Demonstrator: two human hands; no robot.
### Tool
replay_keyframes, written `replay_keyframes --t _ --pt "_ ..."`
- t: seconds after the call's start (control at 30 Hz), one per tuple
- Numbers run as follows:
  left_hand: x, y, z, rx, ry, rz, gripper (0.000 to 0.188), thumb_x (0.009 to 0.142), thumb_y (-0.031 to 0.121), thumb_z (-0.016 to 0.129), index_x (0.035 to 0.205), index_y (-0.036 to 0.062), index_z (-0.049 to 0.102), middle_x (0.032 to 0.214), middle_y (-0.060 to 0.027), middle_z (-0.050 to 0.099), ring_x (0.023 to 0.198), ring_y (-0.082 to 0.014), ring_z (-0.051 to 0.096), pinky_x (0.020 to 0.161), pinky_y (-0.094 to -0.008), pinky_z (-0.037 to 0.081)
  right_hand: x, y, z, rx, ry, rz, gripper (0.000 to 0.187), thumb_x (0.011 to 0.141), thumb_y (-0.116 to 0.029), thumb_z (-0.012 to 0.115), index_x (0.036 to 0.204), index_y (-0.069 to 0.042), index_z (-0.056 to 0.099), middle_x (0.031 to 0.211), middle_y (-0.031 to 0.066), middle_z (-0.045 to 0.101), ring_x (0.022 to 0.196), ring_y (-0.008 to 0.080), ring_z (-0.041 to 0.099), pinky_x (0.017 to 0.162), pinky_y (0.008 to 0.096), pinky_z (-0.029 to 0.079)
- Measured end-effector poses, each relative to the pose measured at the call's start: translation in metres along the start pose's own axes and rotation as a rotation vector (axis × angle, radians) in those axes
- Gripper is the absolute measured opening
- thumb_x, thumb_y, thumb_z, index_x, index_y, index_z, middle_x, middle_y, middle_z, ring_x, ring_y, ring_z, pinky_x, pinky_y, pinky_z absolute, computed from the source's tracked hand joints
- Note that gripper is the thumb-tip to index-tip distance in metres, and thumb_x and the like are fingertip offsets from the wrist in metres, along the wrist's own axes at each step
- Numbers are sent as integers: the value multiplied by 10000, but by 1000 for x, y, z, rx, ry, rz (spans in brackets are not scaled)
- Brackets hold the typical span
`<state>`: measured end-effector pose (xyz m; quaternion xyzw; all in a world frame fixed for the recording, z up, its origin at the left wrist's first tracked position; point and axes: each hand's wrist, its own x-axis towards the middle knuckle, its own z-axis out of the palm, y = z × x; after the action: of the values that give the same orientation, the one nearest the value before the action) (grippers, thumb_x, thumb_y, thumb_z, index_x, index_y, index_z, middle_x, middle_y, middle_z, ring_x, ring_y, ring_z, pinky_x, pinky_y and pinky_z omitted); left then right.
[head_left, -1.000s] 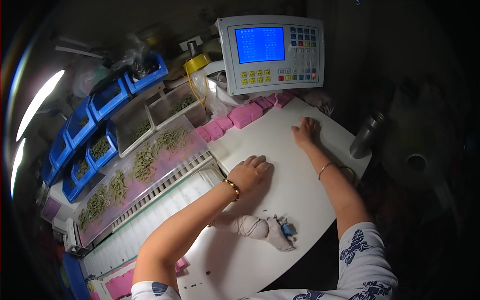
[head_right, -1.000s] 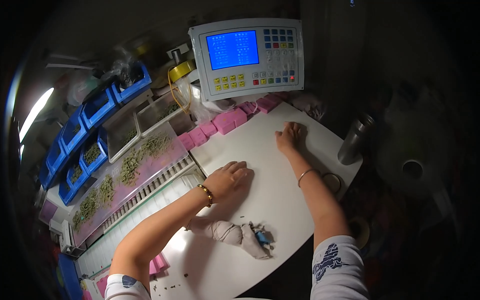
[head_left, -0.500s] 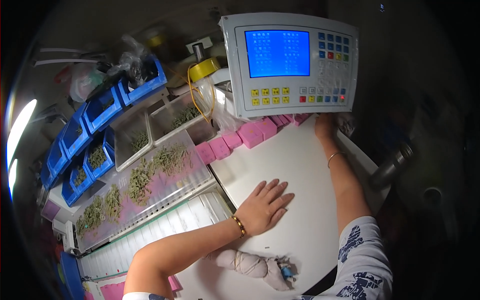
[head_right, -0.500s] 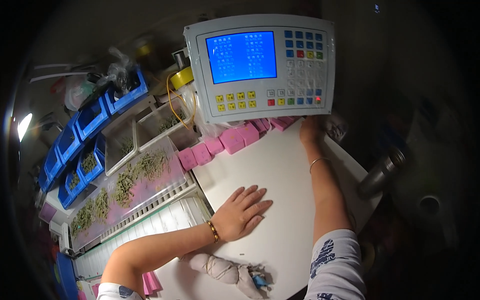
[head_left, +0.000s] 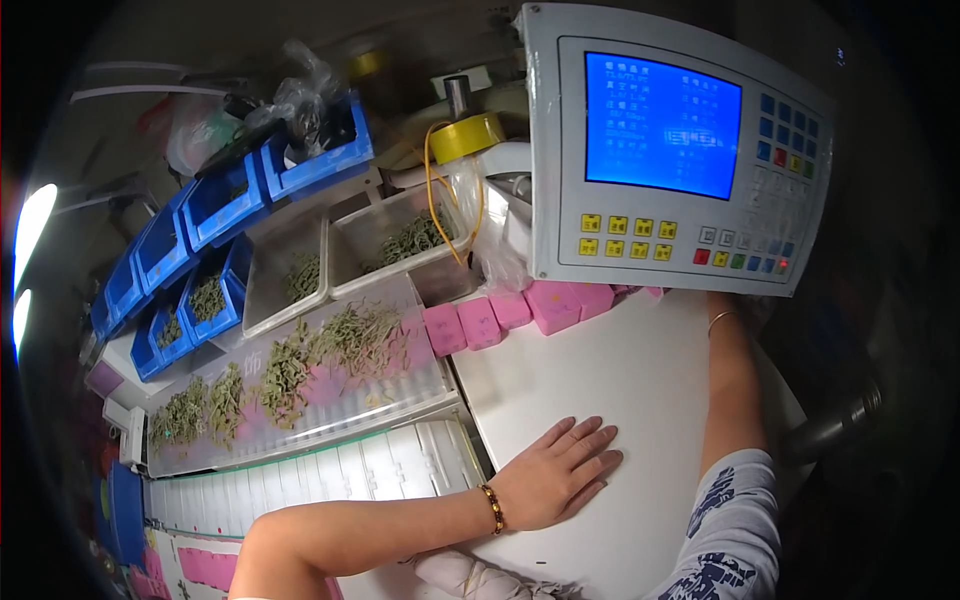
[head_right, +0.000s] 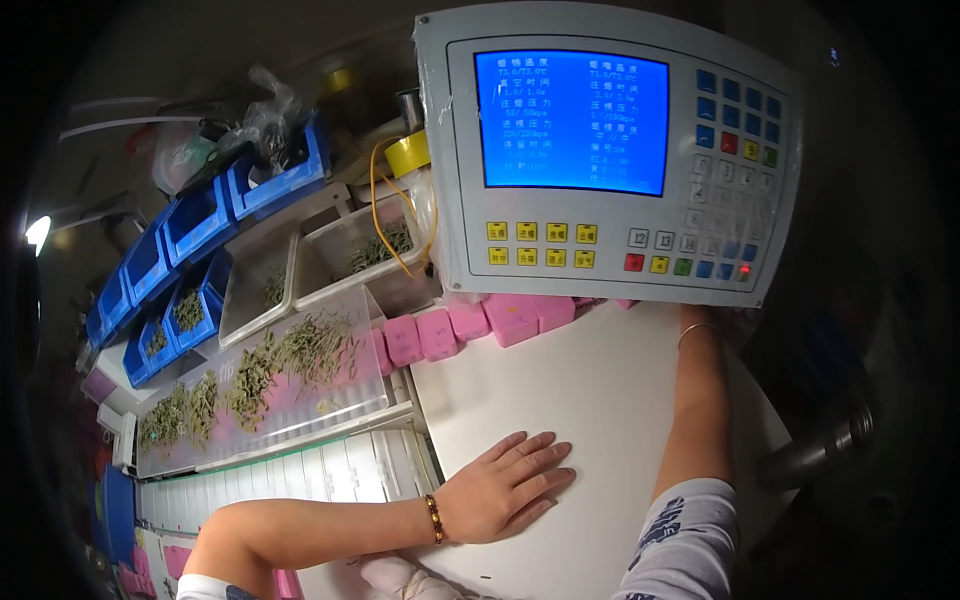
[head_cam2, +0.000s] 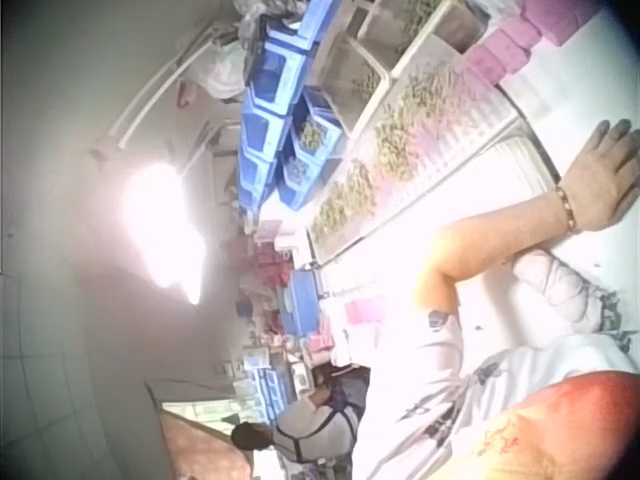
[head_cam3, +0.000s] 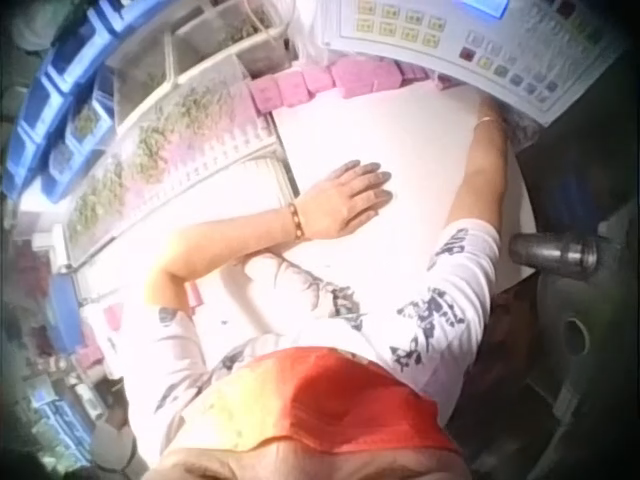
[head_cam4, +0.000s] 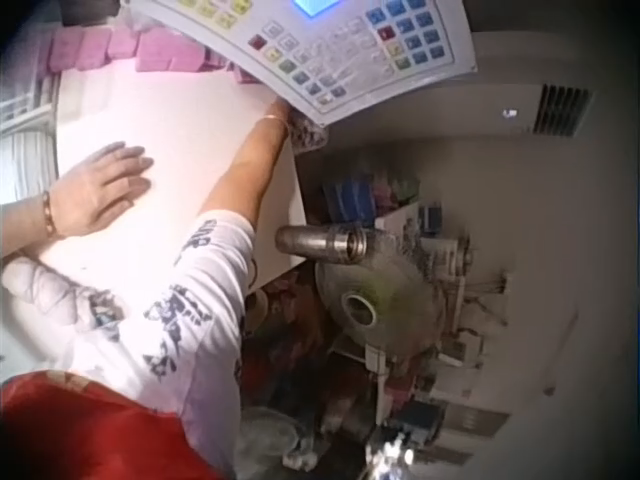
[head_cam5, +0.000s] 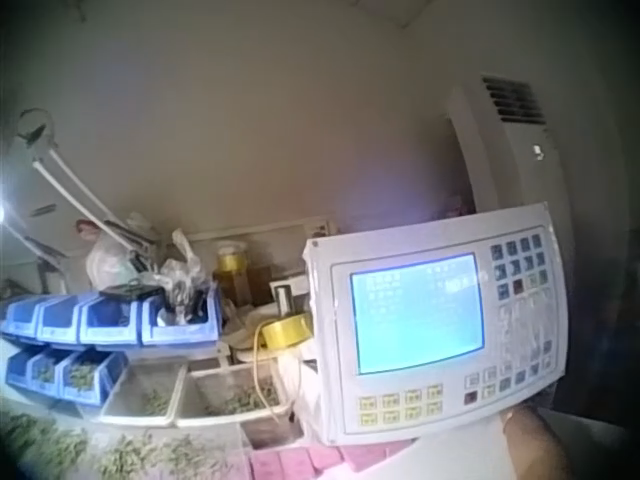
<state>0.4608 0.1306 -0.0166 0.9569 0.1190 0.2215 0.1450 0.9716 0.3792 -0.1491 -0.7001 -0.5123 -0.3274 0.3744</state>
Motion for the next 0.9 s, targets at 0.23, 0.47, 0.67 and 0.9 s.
replay_keyframes --t 0.23,0.47,0.67,0.9 --pt "3 -1 1 -12 2 5 400 894 209 579 1257 50 523 1345 -148 484 1254 -332 452 1055 -467 364 -1 9 -6 100 -80 -2 479 874 -287 549 1300 -69 515 1319 174 519 1219 370 468 1010 461 389" --pt "1 0 0 -18 11 10 395 888 212 583 1241 44 527 1334 -151 490 1249 -324 455 1051 -455 366 12 -36 -37 157 -137 -9 480 870 -294 554 1300 -83 521 1310 164 531 1200 366 486 998 460 400" --pt "1 -1 3 -25 46 30 371 877 212 589 1205 46 538 1301 -151 508 1229 -320 466 1039 -455 371 17 -79 -74 180 -191 2 481 866 -301 558 1300 -96 525 1303 156 540 1184 362 501 988 459 410" --pt "-2 -1 2 9 70 43 360 867 206 596 1187 48 551 1282 -152 524 1219 -320 472 1035 -450 375 -4 -136 -117 221 -246 23 482 862 -308 563 1300 -110 531 1294 146 552 1165 357 518 976 457 422"
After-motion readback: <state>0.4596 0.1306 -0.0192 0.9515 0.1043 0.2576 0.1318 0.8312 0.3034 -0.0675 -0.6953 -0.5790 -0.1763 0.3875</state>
